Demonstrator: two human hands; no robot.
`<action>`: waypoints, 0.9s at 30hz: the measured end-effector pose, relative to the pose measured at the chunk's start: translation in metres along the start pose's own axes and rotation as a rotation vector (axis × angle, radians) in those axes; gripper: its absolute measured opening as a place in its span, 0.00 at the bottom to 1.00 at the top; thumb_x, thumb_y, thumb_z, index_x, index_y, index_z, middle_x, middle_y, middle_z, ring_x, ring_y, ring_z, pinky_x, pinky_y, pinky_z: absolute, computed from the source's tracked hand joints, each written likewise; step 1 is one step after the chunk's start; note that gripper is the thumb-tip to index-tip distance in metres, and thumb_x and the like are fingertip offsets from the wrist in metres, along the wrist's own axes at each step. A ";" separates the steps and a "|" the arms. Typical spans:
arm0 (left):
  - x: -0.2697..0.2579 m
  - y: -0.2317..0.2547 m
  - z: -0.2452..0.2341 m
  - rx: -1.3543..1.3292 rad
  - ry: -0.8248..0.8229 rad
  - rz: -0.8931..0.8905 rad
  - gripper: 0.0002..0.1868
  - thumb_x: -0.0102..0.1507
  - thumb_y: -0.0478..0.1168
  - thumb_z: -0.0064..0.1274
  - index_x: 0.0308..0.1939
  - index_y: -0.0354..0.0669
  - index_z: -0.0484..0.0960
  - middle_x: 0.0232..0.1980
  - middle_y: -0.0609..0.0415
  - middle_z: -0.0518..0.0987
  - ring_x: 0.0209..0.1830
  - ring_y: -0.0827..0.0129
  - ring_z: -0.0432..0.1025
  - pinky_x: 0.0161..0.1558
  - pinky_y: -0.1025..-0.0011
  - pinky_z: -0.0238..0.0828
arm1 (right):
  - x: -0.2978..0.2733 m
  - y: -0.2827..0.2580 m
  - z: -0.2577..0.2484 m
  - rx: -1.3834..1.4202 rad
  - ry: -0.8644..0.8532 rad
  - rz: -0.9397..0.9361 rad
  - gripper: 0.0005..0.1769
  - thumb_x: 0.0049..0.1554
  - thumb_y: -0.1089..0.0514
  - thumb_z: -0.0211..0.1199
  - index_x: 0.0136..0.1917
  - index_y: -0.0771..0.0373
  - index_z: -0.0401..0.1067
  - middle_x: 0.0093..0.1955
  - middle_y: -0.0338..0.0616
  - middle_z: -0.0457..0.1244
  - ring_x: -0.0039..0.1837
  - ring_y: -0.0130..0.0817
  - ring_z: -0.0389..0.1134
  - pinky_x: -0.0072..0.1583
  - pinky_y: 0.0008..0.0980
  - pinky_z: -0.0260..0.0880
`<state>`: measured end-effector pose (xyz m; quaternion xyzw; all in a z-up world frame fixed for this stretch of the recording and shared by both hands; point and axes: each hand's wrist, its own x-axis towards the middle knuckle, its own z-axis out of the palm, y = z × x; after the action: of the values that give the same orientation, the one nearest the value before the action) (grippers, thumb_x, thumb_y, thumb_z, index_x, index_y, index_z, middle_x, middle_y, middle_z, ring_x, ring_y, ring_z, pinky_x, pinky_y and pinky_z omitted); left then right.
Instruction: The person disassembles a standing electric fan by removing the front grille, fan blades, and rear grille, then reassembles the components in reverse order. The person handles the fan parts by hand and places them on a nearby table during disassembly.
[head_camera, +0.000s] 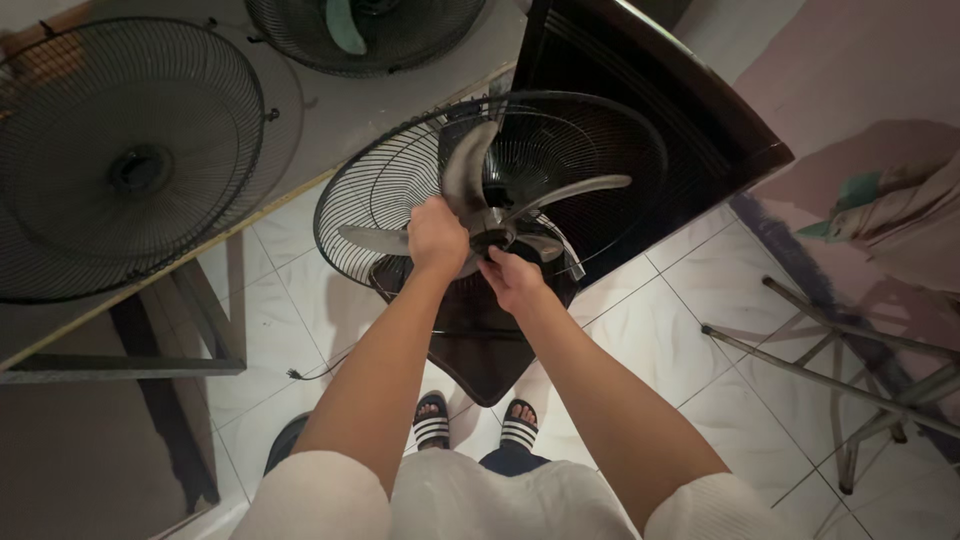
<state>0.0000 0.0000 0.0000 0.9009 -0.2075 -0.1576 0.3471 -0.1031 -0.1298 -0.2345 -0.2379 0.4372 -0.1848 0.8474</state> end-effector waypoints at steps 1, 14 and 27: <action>0.001 -0.001 0.002 -0.005 0.001 0.007 0.10 0.62 0.37 0.58 0.43 0.32 0.82 0.49 0.34 0.82 0.52 0.41 0.77 0.50 0.53 0.76 | -0.018 -0.007 0.010 0.039 0.018 0.038 0.23 0.64 0.57 0.61 0.68 0.72 0.68 0.64 0.54 0.65 0.65 0.45 0.69 0.61 0.36 0.74; 0.001 -0.006 0.006 -0.003 0.019 0.015 0.10 0.62 0.36 0.57 0.44 0.32 0.82 0.49 0.32 0.81 0.52 0.39 0.76 0.53 0.52 0.74 | -0.067 -0.019 0.037 0.034 0.037 0.073 0.14 0.63 0.55 0.56 0.54 0.68 0.72 0.54 0.52 0.67 0.55 0.42 0.71 0.59 0.36 0.74; -0.001 0.001 -0.002 0.013 -0.009 -0.009 0.11 0.63 0.37 0.58 0.44 0.31 0.82 0.49 0.32 0.81 0.52 0.38 0.76 0.52 0.53 0.75 | -0.060 -0.016 0.031 0.088 -0.052 0.092 0.17 0.61 0.52 0.56 0.54 0.66 0.72 0.50 0.55 0.68 0.54 0.45 0.70 0.57 0.39 0.75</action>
<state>-0.0001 0.0010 0.0027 0.9033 -0.2060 -0.1620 0.3397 -0.1124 -0.1039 -0.1709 -0.1850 0.4169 -0.1585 0.8757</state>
